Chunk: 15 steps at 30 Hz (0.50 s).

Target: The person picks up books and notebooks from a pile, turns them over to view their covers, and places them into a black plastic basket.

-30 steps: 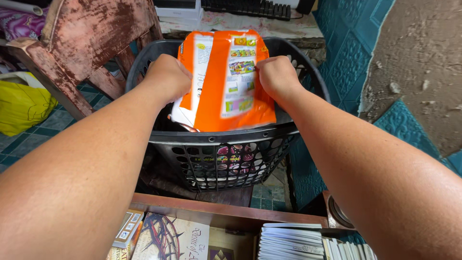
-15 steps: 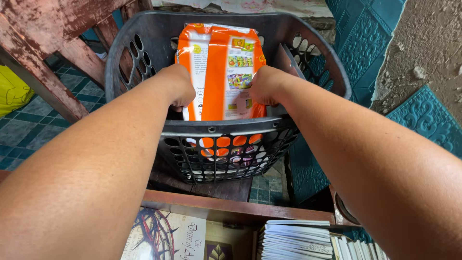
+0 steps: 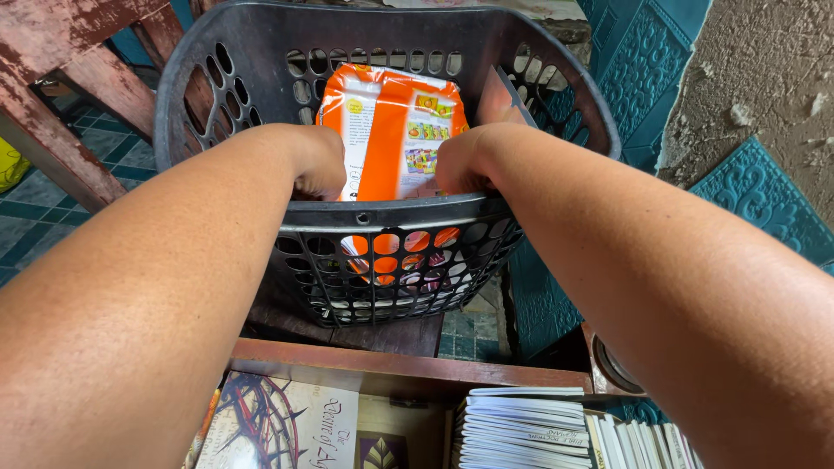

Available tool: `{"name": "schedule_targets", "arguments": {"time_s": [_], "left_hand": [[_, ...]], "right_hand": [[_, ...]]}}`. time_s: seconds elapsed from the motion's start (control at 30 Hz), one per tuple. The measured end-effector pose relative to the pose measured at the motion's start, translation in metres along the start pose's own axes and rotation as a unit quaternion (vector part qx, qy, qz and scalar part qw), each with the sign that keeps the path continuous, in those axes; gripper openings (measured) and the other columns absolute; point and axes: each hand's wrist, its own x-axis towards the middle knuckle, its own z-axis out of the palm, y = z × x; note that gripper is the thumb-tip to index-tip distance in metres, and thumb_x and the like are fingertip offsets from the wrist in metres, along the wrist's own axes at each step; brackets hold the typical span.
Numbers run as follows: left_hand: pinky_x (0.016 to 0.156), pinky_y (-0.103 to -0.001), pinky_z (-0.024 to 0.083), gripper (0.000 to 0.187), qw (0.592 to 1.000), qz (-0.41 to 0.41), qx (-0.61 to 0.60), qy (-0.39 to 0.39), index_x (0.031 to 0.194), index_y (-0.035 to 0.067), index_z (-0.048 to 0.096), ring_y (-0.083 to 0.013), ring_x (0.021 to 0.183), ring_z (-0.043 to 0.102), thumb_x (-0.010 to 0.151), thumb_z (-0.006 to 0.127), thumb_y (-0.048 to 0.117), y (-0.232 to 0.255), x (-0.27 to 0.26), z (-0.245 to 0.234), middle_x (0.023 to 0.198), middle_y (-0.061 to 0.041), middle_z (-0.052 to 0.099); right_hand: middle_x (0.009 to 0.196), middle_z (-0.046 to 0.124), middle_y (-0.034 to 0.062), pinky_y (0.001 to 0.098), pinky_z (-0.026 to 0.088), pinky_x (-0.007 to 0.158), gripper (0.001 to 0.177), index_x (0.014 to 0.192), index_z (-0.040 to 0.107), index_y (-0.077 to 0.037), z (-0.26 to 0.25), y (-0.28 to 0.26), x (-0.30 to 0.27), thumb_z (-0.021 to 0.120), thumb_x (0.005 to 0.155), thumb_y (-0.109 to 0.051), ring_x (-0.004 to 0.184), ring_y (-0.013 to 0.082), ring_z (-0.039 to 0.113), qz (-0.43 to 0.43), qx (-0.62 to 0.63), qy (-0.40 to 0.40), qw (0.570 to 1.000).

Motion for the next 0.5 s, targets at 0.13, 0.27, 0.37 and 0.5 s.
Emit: {"name": "schedule_targets", "arguments": {"time_s": [0.13,0.27,0.37,0.5], "left_hand": [[0.075,-0.045,0.056,0.032,1.000,-0.009,0.015,-0.019,0.113,-0.002,0.074,-0.0314,0.085,0.073,0.085,0.071,0.013,0.000,-0.005,-0.005,0.102,-0.020,0.077],[0.078,-0.045,0.057,0.037,0.998,-0.010,0.030,-0.060,0.117,-0.001,0.074,-0.0316,0.089,0.073,0.085,0.074,0.017,0.001,-0.009,0.003,0.107,-0.019,0.077],[0.081,-0.046,0.057,0.042,0.995,-0.015,0.043,-0.084,0.120,0.000,0.073,-0.0318,0.093,0.074,0.084,0.076,0.021,-0.002,-0.014,-0.006,0.111,-0.018,0.077],[0.085,-0.046,0.058,0.048,0.990,-0.028,0.061,-0.127,0.125,0.001,0.073,-0.0320,0.097,0.074,0.084,0.078,0.026,-0.002,-0.011,-0.013,0.116,-0.018,0.077]], "right_hand": [[0.108,0.078,0.0171,0.0406,0.054,0.071,0.037,0.111,0.077,0.001,-0.002,0.001,0.006,0.077,0.078,-0.017,0.087,0.0273,0.074,0.020,0.036,0.012,0.999],[0.101,0.080,0.0155,0.0406,0.053,0.066,0.035,0.105,0.082,-0.002,0.016,0.004,0.010,0.079,0.072,-0.011,0.081,0.0263,0.072,-0.102,-0.155,-0.020,0.982],[0.097,0.079,0.0124,0.0408,0.050,0.063,0.036,0.105,0.082,-0.002,0.009,0.005,0.009,0.085,0.073,-0.018,0.078,0.0238,0.066,-0.060,-0.037,-0.053,0.996],[0.110,0.078,0.0221,0.0465,0.044,0.065,0.036,0.118,0.075,-0.004,0.008,0.002,0.010,0.070,0.090,-0.025,0.071,0.0274,0.059,0.070,0.190,-0.126,0.971]]}}
